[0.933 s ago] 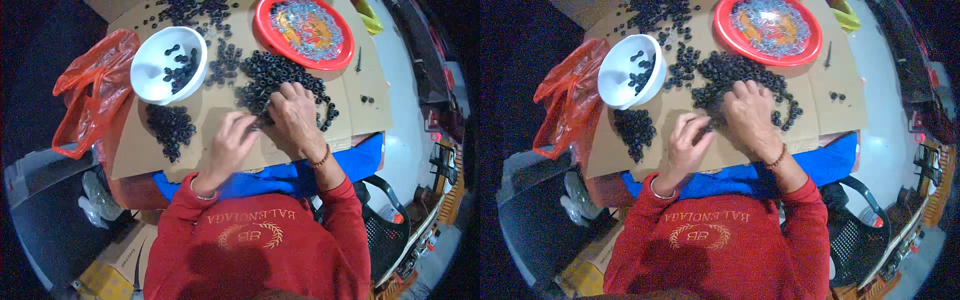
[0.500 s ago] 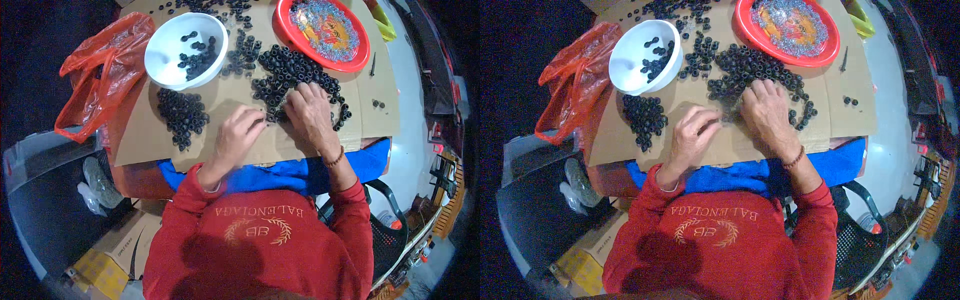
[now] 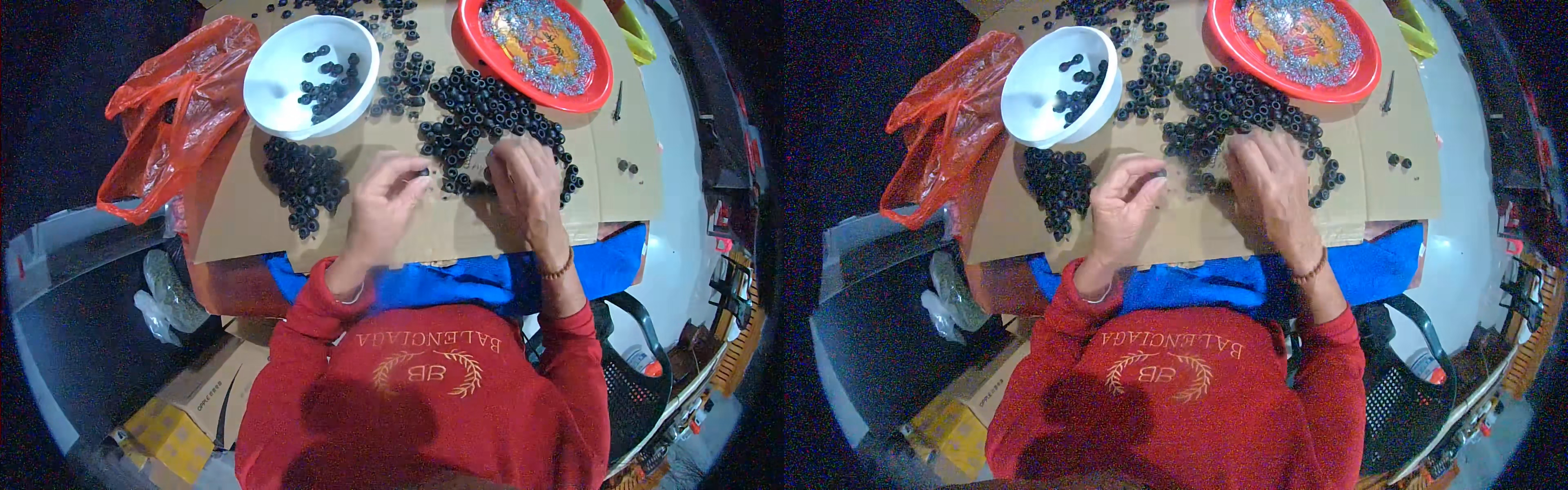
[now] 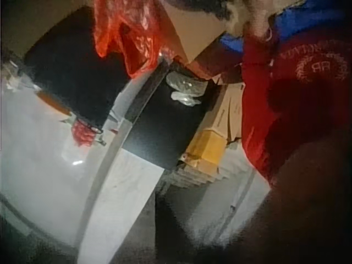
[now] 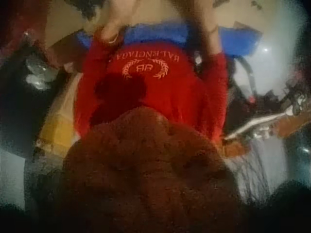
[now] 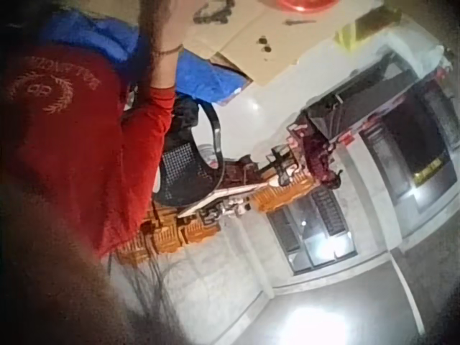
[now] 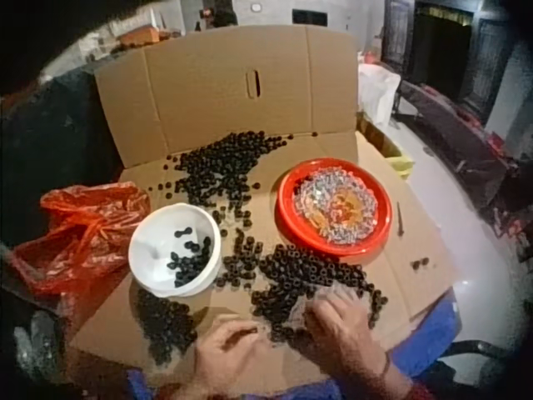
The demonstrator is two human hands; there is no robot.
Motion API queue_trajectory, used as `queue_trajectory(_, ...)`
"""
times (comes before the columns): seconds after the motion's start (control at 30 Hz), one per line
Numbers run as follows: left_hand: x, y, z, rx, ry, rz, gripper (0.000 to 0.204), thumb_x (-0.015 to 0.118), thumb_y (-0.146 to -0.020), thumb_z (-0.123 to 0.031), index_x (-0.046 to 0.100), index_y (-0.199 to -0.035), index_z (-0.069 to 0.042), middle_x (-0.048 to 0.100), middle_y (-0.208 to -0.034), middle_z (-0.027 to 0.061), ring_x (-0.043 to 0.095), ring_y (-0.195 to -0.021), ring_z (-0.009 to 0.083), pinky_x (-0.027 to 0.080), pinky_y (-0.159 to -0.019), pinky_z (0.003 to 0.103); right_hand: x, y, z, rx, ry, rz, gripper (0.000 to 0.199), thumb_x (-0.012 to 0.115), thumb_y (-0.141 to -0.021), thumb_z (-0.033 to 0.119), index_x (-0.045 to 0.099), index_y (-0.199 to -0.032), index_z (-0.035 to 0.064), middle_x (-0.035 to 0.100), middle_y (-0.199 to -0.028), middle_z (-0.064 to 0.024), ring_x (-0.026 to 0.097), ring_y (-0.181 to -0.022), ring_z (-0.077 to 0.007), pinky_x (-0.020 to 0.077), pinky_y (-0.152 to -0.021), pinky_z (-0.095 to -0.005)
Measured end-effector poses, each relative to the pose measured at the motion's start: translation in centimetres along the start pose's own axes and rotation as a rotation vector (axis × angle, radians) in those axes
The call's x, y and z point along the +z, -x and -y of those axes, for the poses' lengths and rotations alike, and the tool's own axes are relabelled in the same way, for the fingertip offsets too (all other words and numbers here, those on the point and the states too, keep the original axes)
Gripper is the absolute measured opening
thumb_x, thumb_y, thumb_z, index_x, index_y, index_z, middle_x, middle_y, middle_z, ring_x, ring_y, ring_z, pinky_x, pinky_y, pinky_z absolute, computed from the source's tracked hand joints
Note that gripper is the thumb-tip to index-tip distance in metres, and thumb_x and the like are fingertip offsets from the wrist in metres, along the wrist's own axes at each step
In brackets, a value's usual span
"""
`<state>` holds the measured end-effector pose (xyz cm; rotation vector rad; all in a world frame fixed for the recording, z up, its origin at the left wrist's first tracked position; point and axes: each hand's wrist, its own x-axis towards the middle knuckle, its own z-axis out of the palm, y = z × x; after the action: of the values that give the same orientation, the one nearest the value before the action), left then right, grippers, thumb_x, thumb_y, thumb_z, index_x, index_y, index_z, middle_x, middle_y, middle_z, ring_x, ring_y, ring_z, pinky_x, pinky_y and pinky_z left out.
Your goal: The person assembles small components by inserting small metal parts into black rubber pieces one by one by hand.
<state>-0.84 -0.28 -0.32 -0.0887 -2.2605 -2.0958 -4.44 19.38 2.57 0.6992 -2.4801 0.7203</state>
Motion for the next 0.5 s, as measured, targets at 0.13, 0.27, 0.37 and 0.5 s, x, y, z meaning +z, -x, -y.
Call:
queue_trajectory(0.13,-1.1,-0.3,0.7,-0.287,0.642,0.155,0.022,0.056,-0.084,0.001,0.058,-0.106,0.000,0.062,-0.099,0.0100,0.062,-0.085,0.0144,0.050,-0.063,0.022,-0.6,1.4,2.2,0.278,-0.380,0.079,0.012,0.063,-0.073,-0.003,0.059,-0.084,0.0018,0.059,-0.077,-0.0083,0.056,-0.065,-0.0197,0.0450,-0.059,-0.0288)
queue_trajectory(0.27,-1.3,-0.6,1.2,-0.314,0.885,0.259,0.023,0.055,-0.086,0.000,0.057,-0.108,-0.001,0.063,-0.102,0.0128,0.062,-0.085,0.0153,0.050,-0.063,0.021,0.1,2.0,2.7,0.322,-0.445,0.049,0.012,0.062,-0.075,-0.003,0.061,-0.087,0.0013,0.059,-0.076,-0.0065,0.056,-0.067,-0.0140,0.0445,-0.059,-0.0252)
queue_trajectory(0.37,-1.4,-0.6,1.2,-0.330,0.920,0.285,0.023,0.055,-0.086,-0.002,0.057,-0.109,-0.002,0.062,-0.103,0.0132,0.062,-0.086,0.0154,0.050,-0.063,0.021,-0.4,2.1,2.8,0.368,-0.568,0.092,0.014,0.061,-0.075,-0.004,0.061,-0.089,0.0000,0.059,-0.077,-0.0040,0.055,-0.068,-0.0109,0.0439,-0.059,-0.0238)
queue_trajectory(0.5,-1.7,-0.4,1.2,-0.391,1.004,0.290,0.022,0.057,-0.086,-0.003,0.058,-0.108,-0.003,0.062,-0.103,0.0128,0.062,-0.086,0.0140,0.050,-0.062,0.020,-0.2,2.9,2.9,0.479,-0.741,0.142,0.012,0.062,-0.078,-0.003,0.061,-0.089,-0.0006,0.059,-0.079,-0.0025,0.055,-0.069,-0.0090,0.0441,-0.060,-0.0218)
